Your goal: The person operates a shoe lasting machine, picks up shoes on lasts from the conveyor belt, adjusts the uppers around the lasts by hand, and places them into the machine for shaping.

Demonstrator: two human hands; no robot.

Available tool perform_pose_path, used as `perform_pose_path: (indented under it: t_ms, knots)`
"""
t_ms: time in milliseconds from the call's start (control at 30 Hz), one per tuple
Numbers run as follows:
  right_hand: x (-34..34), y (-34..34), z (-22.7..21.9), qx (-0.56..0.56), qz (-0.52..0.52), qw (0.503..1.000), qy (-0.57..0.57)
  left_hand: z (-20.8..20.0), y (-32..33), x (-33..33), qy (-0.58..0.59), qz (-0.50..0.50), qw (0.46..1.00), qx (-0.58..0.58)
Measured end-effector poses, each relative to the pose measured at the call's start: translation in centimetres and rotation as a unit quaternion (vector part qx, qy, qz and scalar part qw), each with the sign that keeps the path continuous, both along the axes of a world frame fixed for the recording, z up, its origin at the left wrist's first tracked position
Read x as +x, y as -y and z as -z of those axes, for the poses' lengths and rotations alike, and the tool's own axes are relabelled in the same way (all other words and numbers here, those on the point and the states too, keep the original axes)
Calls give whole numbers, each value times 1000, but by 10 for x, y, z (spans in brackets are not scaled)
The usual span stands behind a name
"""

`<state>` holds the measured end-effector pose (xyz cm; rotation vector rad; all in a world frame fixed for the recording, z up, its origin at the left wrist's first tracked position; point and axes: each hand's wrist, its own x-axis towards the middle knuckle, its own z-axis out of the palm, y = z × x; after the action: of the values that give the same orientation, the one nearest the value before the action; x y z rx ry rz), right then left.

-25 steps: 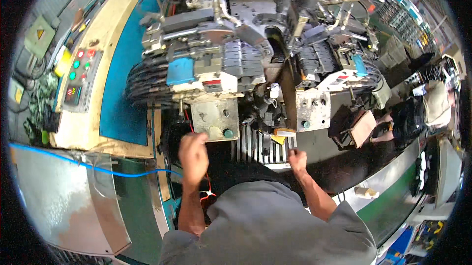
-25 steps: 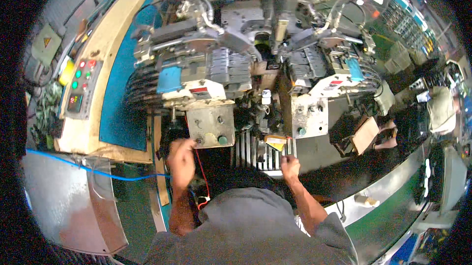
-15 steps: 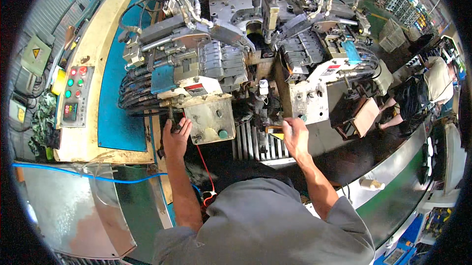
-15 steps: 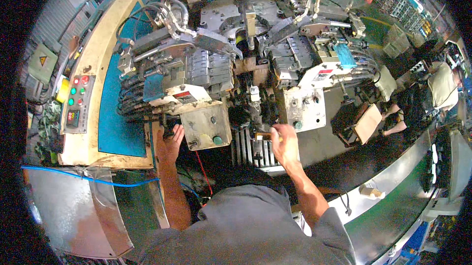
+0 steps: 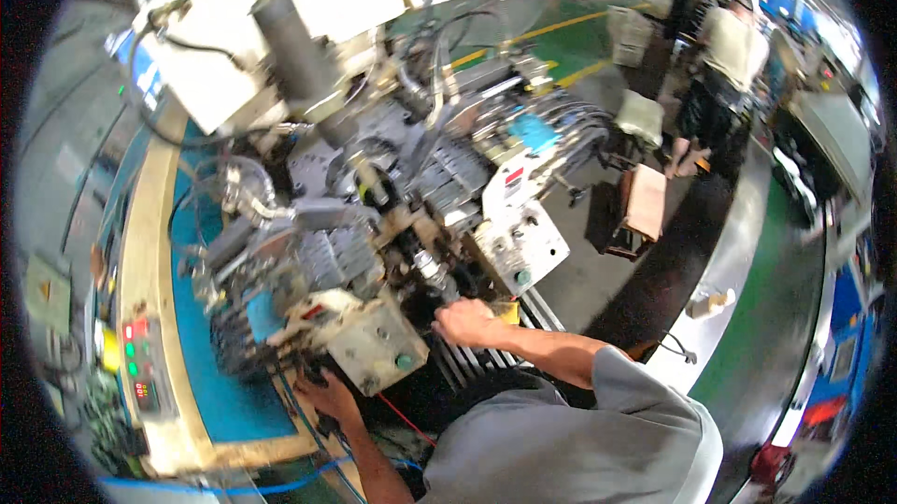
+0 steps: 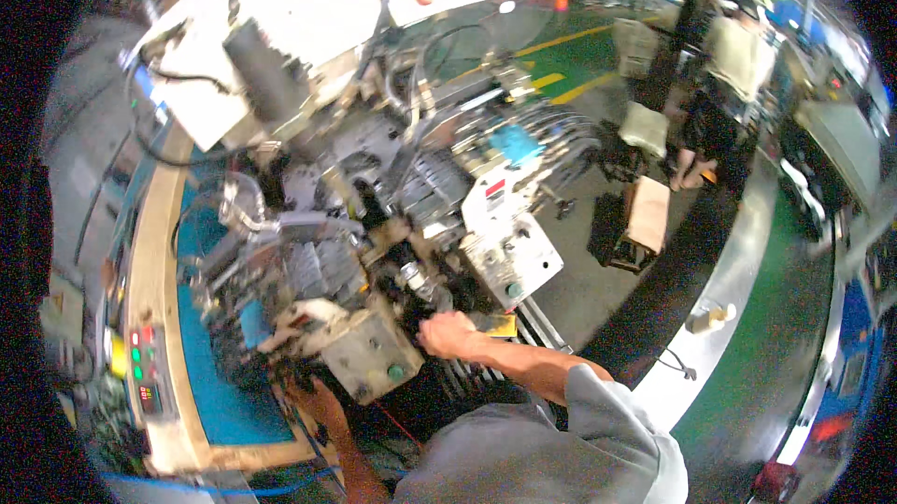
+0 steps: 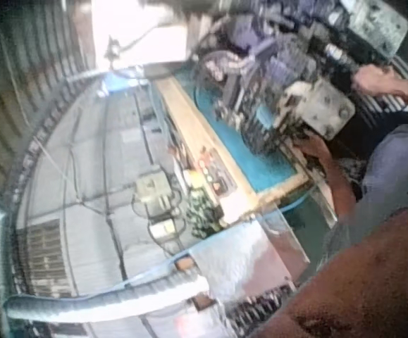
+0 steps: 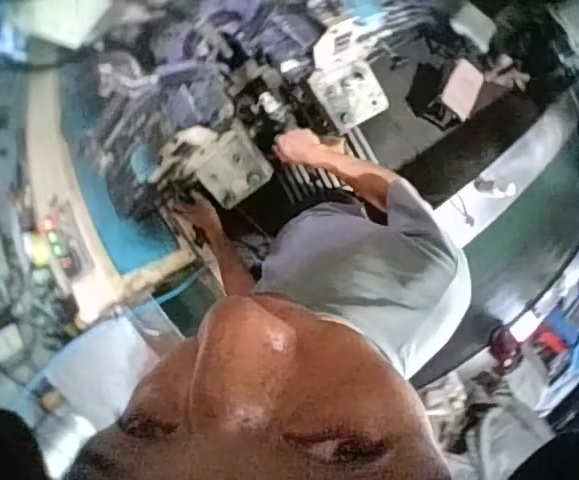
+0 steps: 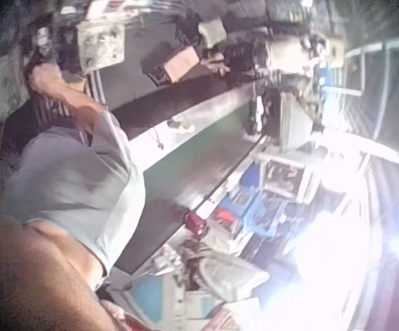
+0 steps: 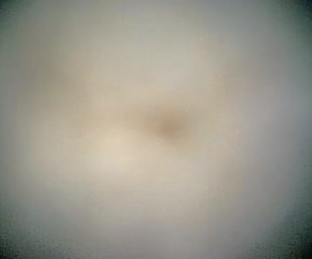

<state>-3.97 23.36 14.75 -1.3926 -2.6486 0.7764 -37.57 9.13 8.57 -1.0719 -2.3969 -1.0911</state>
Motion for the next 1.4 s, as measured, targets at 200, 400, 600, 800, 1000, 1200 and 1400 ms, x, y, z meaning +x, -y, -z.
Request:
perform_pose_path:
  t_ms: [200,400,600,800,1000,1200,1400]
  knots:
    - [14,-22,18,3,-100,994,32,-37,-18,21,164,112,978,69]
    - [10,-15,11,-21,-39,998,-35,-13,7,-22,221,229,947,54]
    - [14,-11,18,7,-49,996,-77,-9,-10,6,45,7,999,-20]
    - [21,-14,4,0,-88,996,-35,-40,-7,13,77,190,978,41]
    - [19,-19,19,30,-41,993,-109,-40,-9,-6,656,76,667,345]
    - [15,-21,20,11,-66,993,-102,-31,-11,21,-7,3,997,-75]
    - [20,-24,21,-5,-65,995,-75,-32,-14,13,-74,78,991,-76]
